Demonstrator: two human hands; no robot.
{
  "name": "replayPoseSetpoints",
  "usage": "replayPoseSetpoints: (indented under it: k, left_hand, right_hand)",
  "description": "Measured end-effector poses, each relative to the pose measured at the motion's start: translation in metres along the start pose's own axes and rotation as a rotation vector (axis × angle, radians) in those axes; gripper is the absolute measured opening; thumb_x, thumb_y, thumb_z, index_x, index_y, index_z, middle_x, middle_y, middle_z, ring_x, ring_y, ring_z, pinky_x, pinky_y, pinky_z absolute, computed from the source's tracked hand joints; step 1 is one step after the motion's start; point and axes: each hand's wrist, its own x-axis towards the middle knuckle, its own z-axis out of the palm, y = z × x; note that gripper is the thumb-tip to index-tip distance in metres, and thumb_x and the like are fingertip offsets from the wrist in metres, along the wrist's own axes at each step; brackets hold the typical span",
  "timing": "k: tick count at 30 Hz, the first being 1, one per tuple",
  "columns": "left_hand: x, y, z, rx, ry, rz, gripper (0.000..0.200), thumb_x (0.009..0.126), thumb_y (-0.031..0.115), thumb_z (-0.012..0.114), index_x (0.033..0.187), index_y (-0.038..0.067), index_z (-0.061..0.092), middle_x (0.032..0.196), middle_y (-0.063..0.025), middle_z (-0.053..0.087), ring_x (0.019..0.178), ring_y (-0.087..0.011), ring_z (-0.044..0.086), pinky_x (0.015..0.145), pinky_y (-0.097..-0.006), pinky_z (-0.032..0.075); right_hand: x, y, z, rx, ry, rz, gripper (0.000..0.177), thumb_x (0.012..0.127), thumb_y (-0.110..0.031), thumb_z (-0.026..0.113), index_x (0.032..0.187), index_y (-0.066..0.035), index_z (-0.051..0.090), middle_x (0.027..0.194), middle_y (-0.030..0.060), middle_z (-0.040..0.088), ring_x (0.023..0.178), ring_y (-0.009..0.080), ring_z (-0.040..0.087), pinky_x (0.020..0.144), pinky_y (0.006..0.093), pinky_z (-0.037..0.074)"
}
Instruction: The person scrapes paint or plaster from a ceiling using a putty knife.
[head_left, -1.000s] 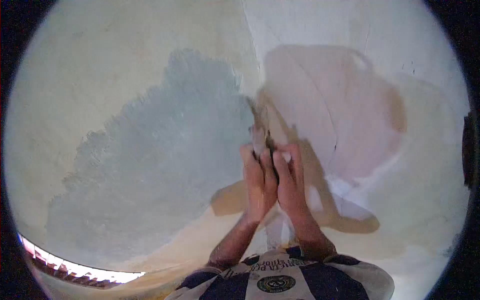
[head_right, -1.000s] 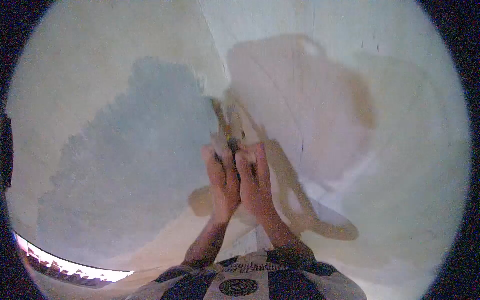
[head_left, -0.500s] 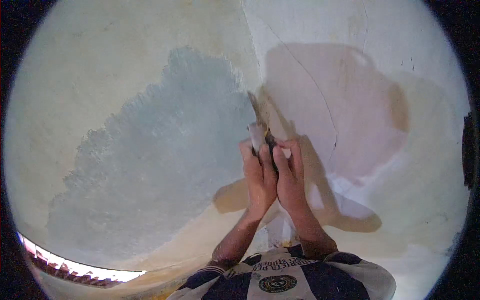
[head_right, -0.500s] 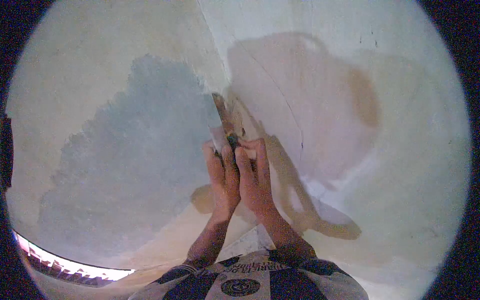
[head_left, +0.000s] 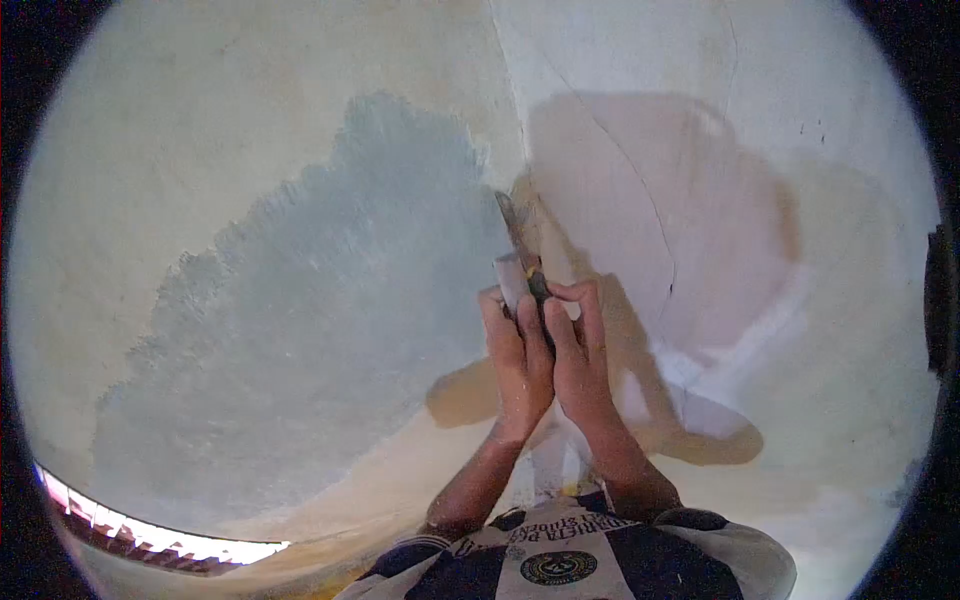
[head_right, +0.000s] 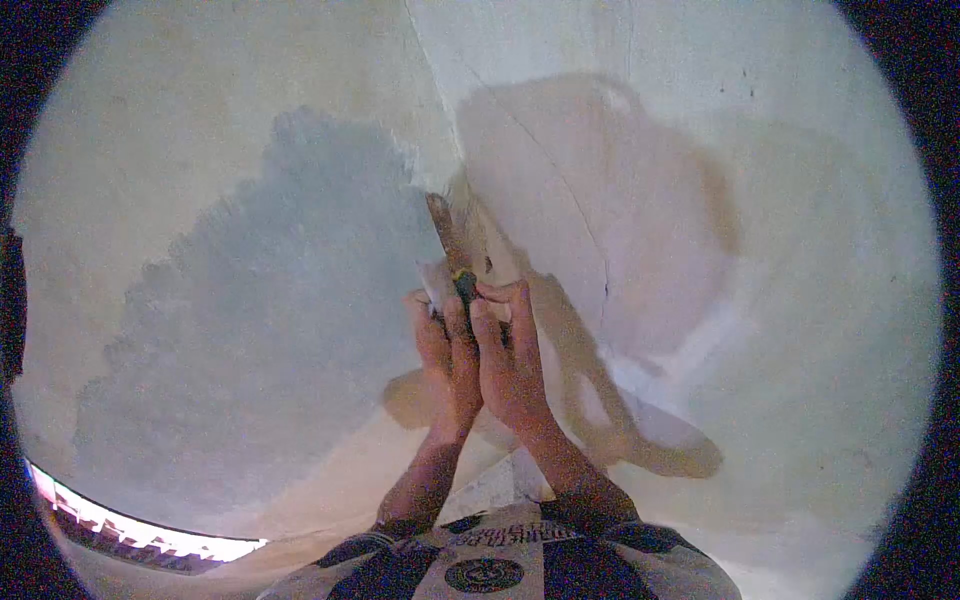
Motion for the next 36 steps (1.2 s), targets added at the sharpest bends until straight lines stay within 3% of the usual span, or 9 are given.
replayPoseSetpoints:
  k: [6, 9, 12, 18, 22, 24, 28, 33, 36]
  left_hand:
    - [0.024, 0.008, -0.005, 0.072, -0.063, 0.057, 0.023, 0.103, 0.019, 0.044, 0.117, 0.001, 0.047, 0.102, -0.0153, 0.053, 0.090, -0.0219, 0.052, 0.080, -0.0344, 0.043]
    - [0.018, 0.008, -0.014, 0.065, -0.069, 0.123, 0.016, 0.102, 0.013, 0.043, 0.111, 0.000, 0.042, 0.099, -0.0154, 0.052, 0.091, -0.0244, 0.054, 0.080, -0.0354, 0.044]
    - [0.002, 0.013, -0.021, -0.061, 0.009, 0.000, 0.018, 0.102, 0.012, 0.042, 0.113, -0.002, 0.041, 0.109, -0.0190, 0.055, 0.097, -0.0252, 0.054, 0.087, -0.0361, 0.043]
    - [-0.013, 0.000, -0.044, 0.110, -0.104, 0.100, 0.024, 0.104, 0.015, 0.037, 0.118, -0.004, 0.037, 0.142, -0.0255, 0.042, 0.121, -0.0262, 0.047, 0.103, -0.0372, 0.033]
    - [-0.021, -0.024, -0.043, -0.005, -0.157, 0.183, 0.029, 0.104, 0.018, 0.034, 0.121, -0.005, 0.031, 0.149, -0.0256, 0.034, 0.129, -0.0291, 0.042, 0.106, -0.0384, 0.031]
    - [-0.015, -0.017, -0.039, -0.063, -0.187, 0.169, 0.030, 0.105, 0.020, 0.033, 0.121, -0.005, 0.030, 0.151, -0.0261, 0.031, 0.131, -0.0301, 0.042, 0.107, -0.0389, 0.031]
    - [-0.007, -0.007, -0.030, -0.137, -0.222, 0.157, 0.032, 0.105, 0.022, 0.031, 0.122, -0.006, 0.030, 0.153, -0.0268, 0.028, 0.133, -0.0320, 0.041, 0.108, -0.0399, 0.031]
    - [0.010, -0.003, -0.028, -0.109, -0.176, 0.247, 0.038, 0.104, 0.025, 0.033, 0.127, -0.005, 0.034, 0.143, -0.0242, 0.040, 0.127, -0.0303, 0.045, 0.107, -0.0395, 0.031]
    - [0.021, 0.001, -0.029, -0.108, -0.118, 0.308, 0.045, 0.104, 0.029, 0.036, 0.133, -0.005, 0.038, 0.135, -0.0213, 0.048, 0.121, -0.0277, 0.047, 0.106, -0.0388, 0.030]
  right_hand:
    - [0.021, 0.002, 0.008, -0.159, 0.118, -0.278, 0.031, 0.100, -0.025, 0.051, 0.123, -0.004, 0.045, 0.114, 0.0169, 0.059, 0.099, 0.0209, 0.059, 0.087, 0.0341, 0.047]
    - [0.008, -0.016, 0.006, -0.020, 0.016, -0.069, 0.035, 0.099, -0.025, 0.053, 0.126, -0.004, 0.044, 0.114, 0.0167, 0.059, 0.099, 0.0216, 0.060, 0.087, 0.0344, 0.047]
    - [-0.007, -0.024, 0.001, -0.007, -0.110, -0.010, 0.042, 0.095, -0.024, 0.058, 0.130, -0.006, 0.043, 0.115, 0.0149, 0.059, 0.096, 0.0217, 0.060, 0.085, 0.0337, 0.048]
    - [-0.013, -0.021, 0.000, -0.199, -0.088, -0.228, 0.046, 0.088, -0.017, 0.065, 0.130, -0.008, 0.049, 0.118, 0.0139, 0.062, 0.103, 0.0227, 0.064, 0.089, 0.0329, 0.049]
    - [-0.014, -0.020, 0.003, -0.276, -0.026, -0.263, 0.036, 0.090, -0.011, 0.060, 0.125, -0.002, 0.055, 0.108, 0.0161, 0.067, 0.096, 0.0200, 0.066, 0.083, 0.0328, 0.051]
    - [-0.009, -0.007, 0.004, -0.320, 0.020, -0.323, 0.034, 0.090, -0.015, 0.063, 0.121, -0.004, 0.058, 0.103, 0.0170, 0.069, 0.091, 0.0265, 0.071, 0.076, 0.0352, 0.055]
    - [-0.013, -0.014, 0.005, -0.348, 0.035, -0.281, 0.030, 0.091, -0.015, 0.063, 0.119, -0.004, 0.059, 0.098, 0.0176, 0.070, 0.087, 0.0270, 0.072, 0.073, 0.0355, 0.056]
    - [0.005, -0.011, 0.012, -0.412, 0.066, -0.407, 0.027, 0.092, -0.011, 0.059, 0.116, 0.001, 0.058, 0.104, 0.0179, 0.068, 0.096, 0.0214, 0.067, 0.084, 0.0341, 0.051]
    - [0.004, -0.031, 0.017, -0.415, 0.044, -0.310, 0.027, 0.092, -0.012, 0.059, 0.115, 0.001, 0.057, 0.104, 0.0179, 0.068, 0.097, 0.0235, 0.068, 0.083, 0.0354, 0.051]
